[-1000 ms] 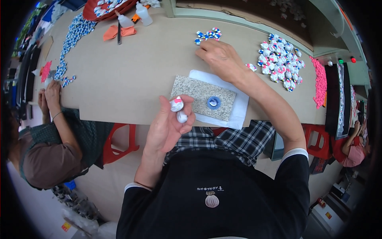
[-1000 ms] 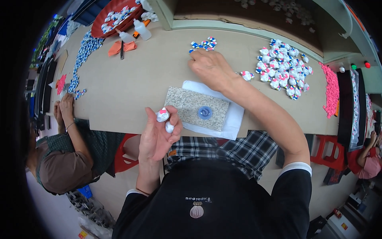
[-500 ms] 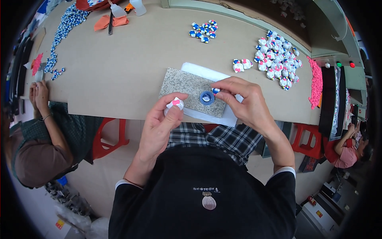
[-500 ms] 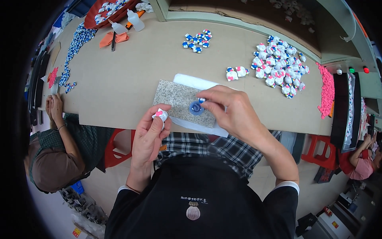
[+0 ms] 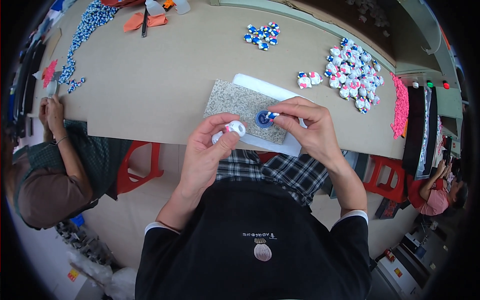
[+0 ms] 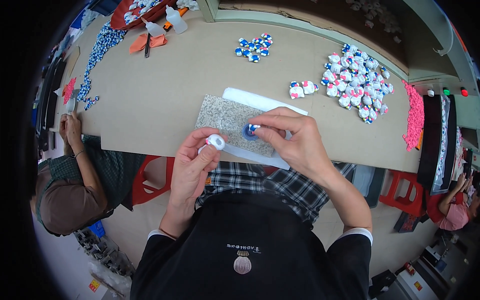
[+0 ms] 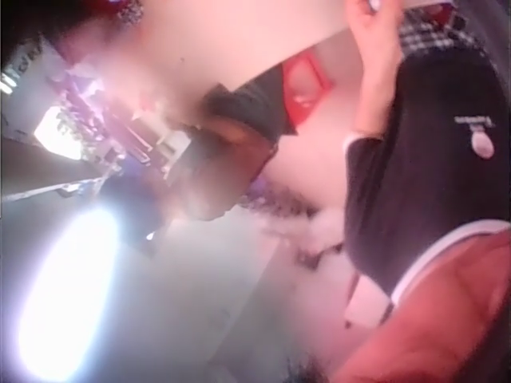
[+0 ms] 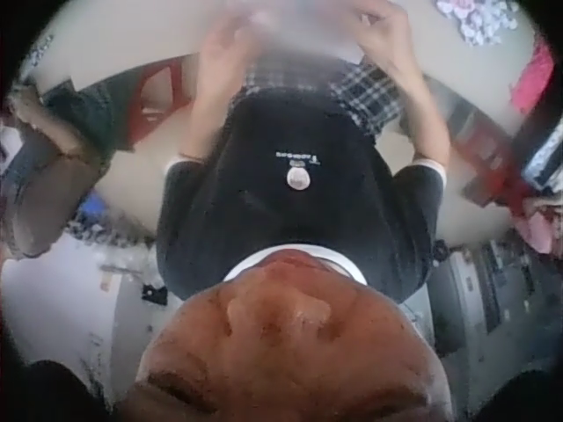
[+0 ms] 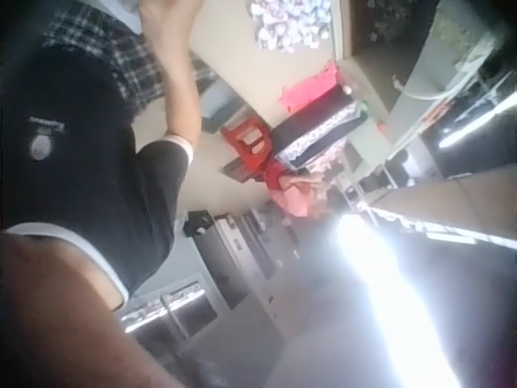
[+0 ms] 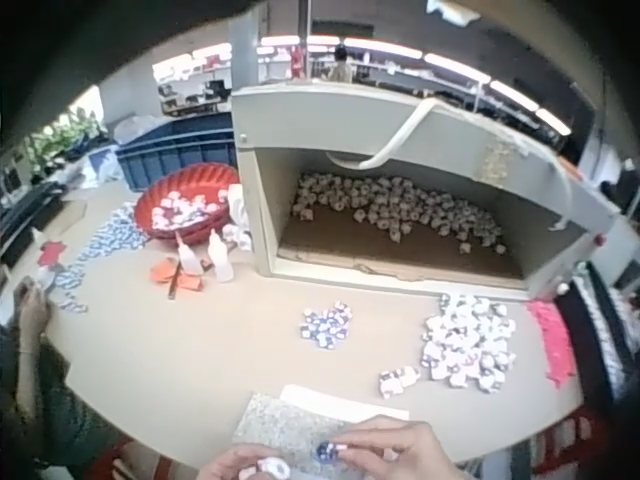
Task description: The person assembles toy figurines by dipping small component parts into adhesive in a cap container and attaching them to figurine bodies by hand, placing the assembled figurines into a pile and refilling adhesive with a squeeze bottle.
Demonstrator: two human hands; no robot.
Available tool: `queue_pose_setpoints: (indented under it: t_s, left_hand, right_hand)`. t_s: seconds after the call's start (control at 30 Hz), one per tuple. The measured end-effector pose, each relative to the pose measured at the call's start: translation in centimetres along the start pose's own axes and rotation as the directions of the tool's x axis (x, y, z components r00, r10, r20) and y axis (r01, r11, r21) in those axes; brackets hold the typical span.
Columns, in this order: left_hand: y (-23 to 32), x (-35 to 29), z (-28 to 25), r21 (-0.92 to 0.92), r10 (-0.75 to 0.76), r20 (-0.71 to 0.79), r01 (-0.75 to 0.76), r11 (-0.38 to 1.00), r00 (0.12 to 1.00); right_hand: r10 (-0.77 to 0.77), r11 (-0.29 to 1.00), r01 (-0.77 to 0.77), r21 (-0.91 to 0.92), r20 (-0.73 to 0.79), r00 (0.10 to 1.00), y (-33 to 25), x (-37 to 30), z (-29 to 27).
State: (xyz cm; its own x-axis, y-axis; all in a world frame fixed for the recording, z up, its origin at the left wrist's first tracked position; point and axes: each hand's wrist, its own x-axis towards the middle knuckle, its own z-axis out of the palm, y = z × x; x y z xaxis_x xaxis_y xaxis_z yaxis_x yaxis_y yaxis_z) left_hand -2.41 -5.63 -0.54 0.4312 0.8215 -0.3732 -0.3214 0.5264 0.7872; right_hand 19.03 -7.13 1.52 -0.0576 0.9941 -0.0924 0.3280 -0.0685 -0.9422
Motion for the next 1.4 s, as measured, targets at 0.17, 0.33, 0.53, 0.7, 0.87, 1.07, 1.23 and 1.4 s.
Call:
queue_pose_setpoints:
  t_s: [0.17, 0.33, 0.53, 0.7, 0.87, 1.07, 1.23, 1.4]
  left_hand:
    - [-0.7, 0.8, 1.4, -0.022, -0.033, 0.031, 0.033, 0.999, 0.999]
    - [-1.0, 1.0, 2.3, -0.047, -0.021, 0.051, 0.024, 0.999, 0.998]
    - [-1.5, 0.8, 2.9, 0.092, 0.172, 0.023, -0.174, 0.98, 0.985]
    - [-1.8, 0.5, 2.4, 0.247, 0.275, 0.09, -0.289, 0.925, 0.957]
    - [-1.8, 1.1, 3.0, 0.351, 0.388, 0.12, -0.404, 0.845, 0.914]
    - [-1.2, 1.9, 3.0, 0.395, 0.338, 0.159, -0.374, 0.839, 0.928]
    - [0.5, 3.0, 3.6, 0.275, 0.335, 0.213, -0.385, 0.881, 0.918]
    - [0.9, 2.8, 2.0, 0.129, 0.311, 0.041, -0.314, 0.941, 0.949]
  right_hand:
    - [0.098, 0.89, -0.086, 0.447, -0.005, 0.995, -0.3, -0.8, 0.0]
    - [0.108, 0.837, -0.103, 0.538, 0.022, 0.994, -0.6, -1.3, 0.4]
    - [0.053, 0.863, -0.066, 0.501, 0.039, 0.998, -0.4, -1.6, 0.9]
    - [0.057, 0.97, -0.069, 0.234, 0.06, 0.997, -0.5, -1.9, 0.3]
    - [-0.011, 0.941, 0.045, 0.335, -0.103, 0.995, 0.9, -2.3, 1.9]
    - [0.051, 0.932, -0.005, 0.363, -0.118, 0.992, 0.2, -1.9, 0.9]
    - [0.036, 0.949, 0.018, 0.316, -0.164, 0.986, 0.4, 0.9, -1.3]
    - [-0.225, 0.855, 0.124, -0.504, -0.144, 0.964, 3.2, 4.3, -4.3]
